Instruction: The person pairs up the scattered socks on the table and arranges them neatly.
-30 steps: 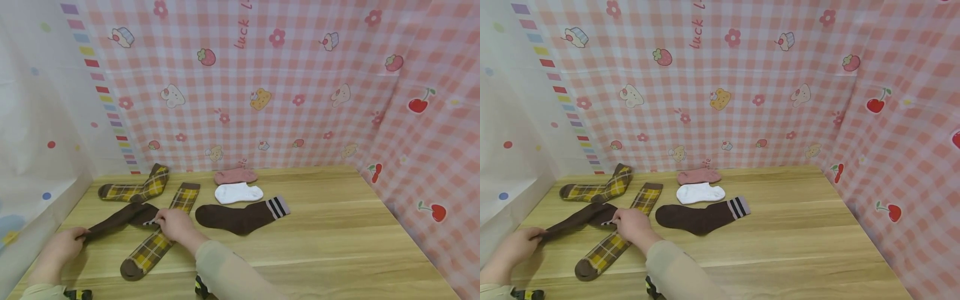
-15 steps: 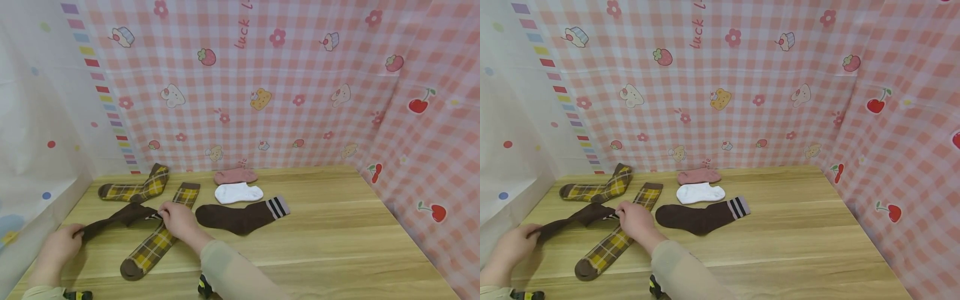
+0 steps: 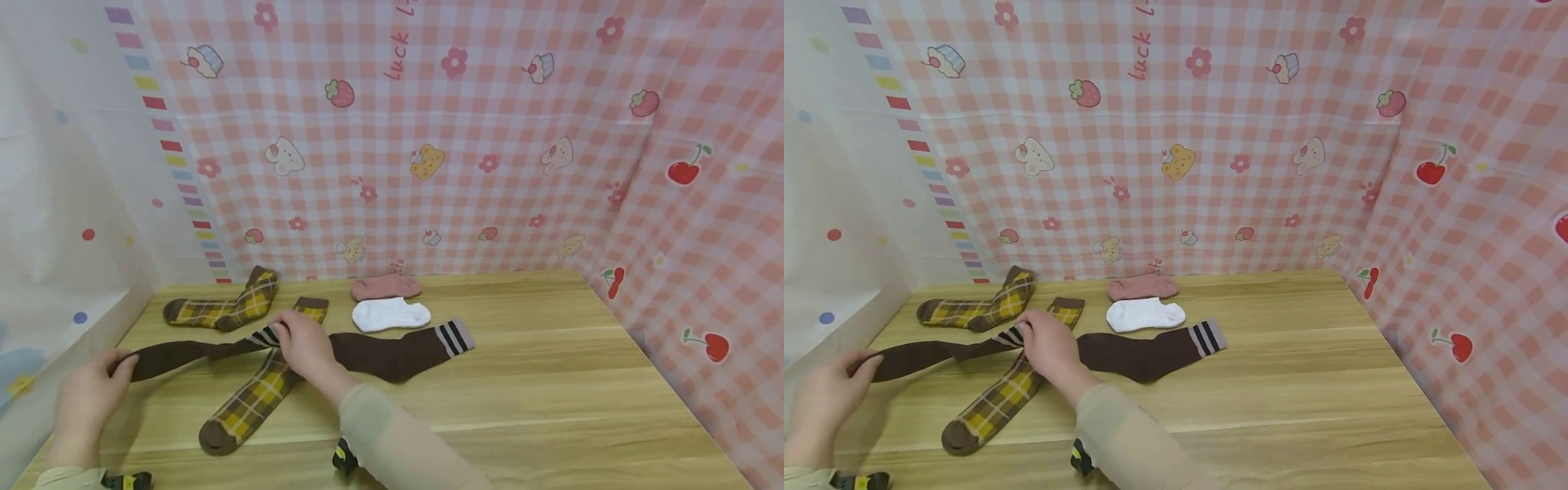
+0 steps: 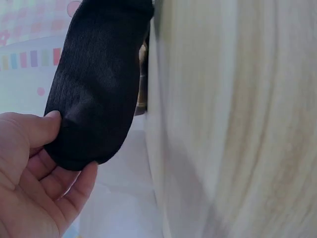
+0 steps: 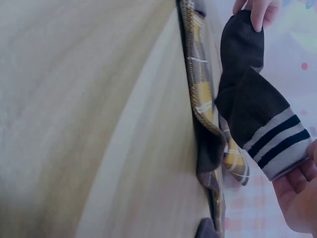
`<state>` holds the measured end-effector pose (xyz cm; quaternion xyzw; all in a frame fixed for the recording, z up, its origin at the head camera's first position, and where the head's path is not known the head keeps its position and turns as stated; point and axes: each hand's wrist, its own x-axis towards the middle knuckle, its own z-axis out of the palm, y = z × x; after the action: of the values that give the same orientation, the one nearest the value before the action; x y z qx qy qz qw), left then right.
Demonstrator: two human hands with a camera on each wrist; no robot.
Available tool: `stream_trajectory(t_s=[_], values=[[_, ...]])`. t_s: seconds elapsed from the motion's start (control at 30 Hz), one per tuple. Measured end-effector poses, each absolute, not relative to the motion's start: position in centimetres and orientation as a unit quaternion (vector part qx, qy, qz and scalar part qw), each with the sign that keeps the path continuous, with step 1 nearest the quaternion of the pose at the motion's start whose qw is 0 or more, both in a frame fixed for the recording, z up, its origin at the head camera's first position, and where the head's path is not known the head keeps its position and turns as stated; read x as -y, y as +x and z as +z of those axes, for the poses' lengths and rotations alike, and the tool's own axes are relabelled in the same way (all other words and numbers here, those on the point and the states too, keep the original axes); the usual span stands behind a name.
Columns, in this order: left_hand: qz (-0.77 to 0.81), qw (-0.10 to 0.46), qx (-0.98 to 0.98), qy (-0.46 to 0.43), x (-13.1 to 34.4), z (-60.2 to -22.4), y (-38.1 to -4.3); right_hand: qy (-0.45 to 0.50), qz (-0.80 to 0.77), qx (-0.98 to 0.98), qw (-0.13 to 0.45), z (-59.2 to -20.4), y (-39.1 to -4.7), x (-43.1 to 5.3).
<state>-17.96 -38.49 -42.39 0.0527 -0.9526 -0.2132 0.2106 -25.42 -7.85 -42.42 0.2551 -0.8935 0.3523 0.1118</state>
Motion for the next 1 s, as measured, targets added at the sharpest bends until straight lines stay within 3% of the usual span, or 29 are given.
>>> stream_trajectory(t_s=[0.47, 0.73, 1.0], values=[[-0.249, 0.285, 0.924, 0.062, 36.4, -40.5, -17.5, 0.276, 0.391, 0.867, 0.138, -41.1, -25.9, 5.8], [-0.248, 0.315, 0.914, 0.062, 35.4, -39.6, -17.8, 0.279, 0.406, 0.846, 0.204, -40.5, -26.1, 4.5], [-0.332, 0.308, 0.887, 0.092, 34.4, -38.6, -17.7, 0.276, 0.456, 0.814, 0.229, -40.0, -26.6, 2.5]])
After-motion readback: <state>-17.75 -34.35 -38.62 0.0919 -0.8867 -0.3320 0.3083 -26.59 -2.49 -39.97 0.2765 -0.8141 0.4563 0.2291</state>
